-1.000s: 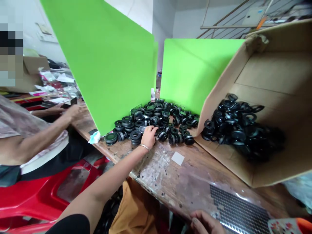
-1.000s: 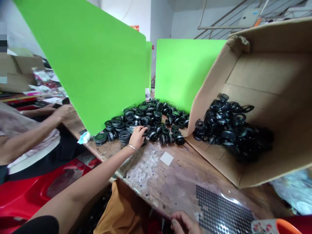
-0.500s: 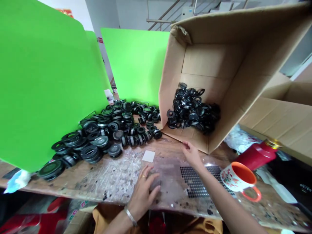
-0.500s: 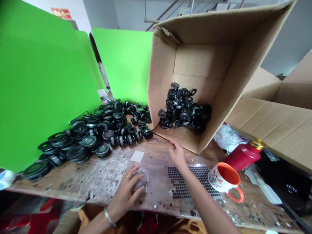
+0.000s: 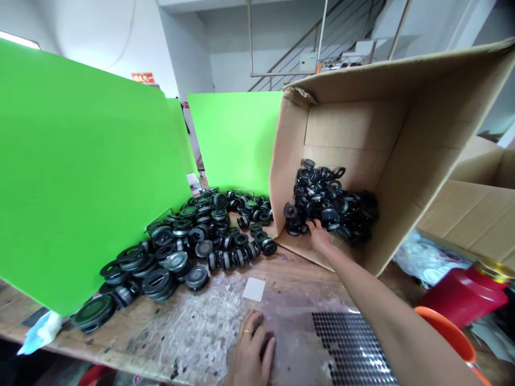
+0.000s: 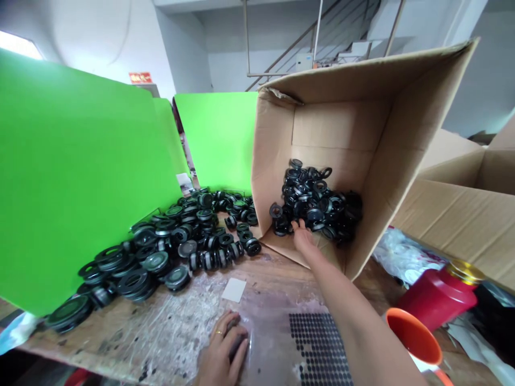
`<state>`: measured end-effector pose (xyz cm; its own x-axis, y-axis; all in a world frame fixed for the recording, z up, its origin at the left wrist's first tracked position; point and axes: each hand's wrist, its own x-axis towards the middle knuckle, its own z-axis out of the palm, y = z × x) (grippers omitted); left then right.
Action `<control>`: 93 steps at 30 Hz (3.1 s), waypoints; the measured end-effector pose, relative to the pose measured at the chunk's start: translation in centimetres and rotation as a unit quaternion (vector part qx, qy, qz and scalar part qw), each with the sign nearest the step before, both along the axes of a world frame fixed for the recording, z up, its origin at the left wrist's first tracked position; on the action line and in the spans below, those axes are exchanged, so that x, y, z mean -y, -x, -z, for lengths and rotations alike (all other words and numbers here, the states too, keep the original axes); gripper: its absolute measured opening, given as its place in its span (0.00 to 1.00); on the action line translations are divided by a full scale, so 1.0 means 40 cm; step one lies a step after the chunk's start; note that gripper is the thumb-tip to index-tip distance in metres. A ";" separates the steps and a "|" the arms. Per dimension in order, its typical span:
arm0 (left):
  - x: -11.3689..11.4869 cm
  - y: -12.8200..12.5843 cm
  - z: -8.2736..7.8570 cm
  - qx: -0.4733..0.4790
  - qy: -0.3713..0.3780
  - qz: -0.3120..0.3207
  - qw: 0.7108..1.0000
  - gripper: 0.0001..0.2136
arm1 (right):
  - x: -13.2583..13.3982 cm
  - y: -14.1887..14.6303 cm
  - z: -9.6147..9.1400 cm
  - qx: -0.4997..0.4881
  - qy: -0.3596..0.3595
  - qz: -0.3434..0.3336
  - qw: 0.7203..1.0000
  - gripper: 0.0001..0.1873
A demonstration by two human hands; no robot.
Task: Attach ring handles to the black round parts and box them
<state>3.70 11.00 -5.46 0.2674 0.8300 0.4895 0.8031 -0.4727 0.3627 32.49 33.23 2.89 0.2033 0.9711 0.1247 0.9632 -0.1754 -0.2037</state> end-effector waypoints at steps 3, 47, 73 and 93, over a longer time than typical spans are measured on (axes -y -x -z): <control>-0.003 -0.002 -0.009 0.004 0.003 0.002 1.000 0.07 | 0.021 -0.003 0.017 -0.023 -0.018 0.018 0.999 0.20; 0.091 -0.084 -0.185 0.409 0.457 0.201 0.764 0.10 | 0.646 0.175 -0.017 -0.488 0.049 -0.210 0.846 0.24; 0.038 -0.090 -0.166 0.661 0.440 -0.002 0.608 0.26 | 0.650 0.048 0.125 -0.225 0.009 -0.109 0.968 0.08; 0.037 -0.110 -0.116 0.635 0.292 -0.100 0.708 0.20 | 0.708 0.187 0.106 -0.278 -0.004 -0.093 0.956 0.04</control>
<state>8.11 9.54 -0.83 -0.2317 0.9492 -0.2127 -0.3169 0.1331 0.9391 25.01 4.89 -1.36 0.0633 0.9965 0.0547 0.7203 -0.0076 -0.6936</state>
